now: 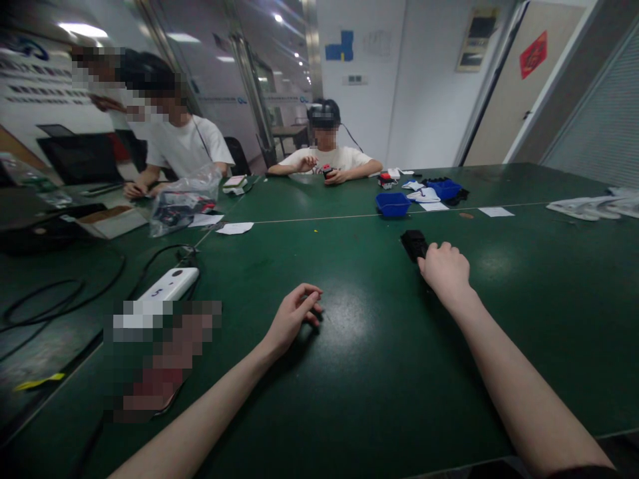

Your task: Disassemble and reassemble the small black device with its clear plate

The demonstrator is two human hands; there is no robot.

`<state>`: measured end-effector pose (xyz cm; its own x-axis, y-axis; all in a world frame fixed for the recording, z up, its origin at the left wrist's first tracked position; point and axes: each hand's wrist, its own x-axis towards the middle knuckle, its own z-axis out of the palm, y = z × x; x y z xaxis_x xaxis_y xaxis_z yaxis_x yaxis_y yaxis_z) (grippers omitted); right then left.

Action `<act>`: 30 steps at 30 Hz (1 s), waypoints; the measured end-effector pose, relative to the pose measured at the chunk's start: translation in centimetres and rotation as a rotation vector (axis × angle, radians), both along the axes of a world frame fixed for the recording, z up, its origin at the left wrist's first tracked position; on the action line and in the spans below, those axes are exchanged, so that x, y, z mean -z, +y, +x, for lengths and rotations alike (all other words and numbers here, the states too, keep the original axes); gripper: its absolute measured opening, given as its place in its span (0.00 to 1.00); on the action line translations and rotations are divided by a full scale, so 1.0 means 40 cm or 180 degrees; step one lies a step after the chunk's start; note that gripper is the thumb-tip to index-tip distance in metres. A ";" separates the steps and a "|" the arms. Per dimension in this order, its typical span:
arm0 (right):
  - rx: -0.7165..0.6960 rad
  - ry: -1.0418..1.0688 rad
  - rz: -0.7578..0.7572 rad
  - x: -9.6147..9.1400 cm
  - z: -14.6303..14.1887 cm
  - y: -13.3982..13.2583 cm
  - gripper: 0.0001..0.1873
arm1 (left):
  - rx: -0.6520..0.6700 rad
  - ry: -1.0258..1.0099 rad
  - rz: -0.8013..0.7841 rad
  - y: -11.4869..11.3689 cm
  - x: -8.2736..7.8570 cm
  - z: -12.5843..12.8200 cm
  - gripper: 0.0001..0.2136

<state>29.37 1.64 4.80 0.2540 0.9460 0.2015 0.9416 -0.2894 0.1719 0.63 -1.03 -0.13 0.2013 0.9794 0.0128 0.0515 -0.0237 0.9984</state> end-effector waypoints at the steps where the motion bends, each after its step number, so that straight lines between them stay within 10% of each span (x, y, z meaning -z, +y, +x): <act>1: -0.0080 -0.0014 0.0066 -0.001 -0.009 -0.001 0.21 | 0.0001 0.0003 -0.0004 0.000 0.001 0.000 0.12; 19: 0.0061 0.0827 -0.0926 0.018 0.103 0.051 0.24 | 0.0045 0.0087 0.0012 0.000 0.001 -0.002 0.11; 30: -0.0164 0.2038 -0.0704 -0.010 0.175 0.041 0.25 | 0.0189 0.0426 0.0173 0.001 0.007 -0.001 0.10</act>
<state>36.37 3.30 5.18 0.2123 0.9617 -0.1734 0.8890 -0.2637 -0.3743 0.59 -0.98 -0.42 0.2623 0.9644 0.0346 0.1810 -0.0843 0.9799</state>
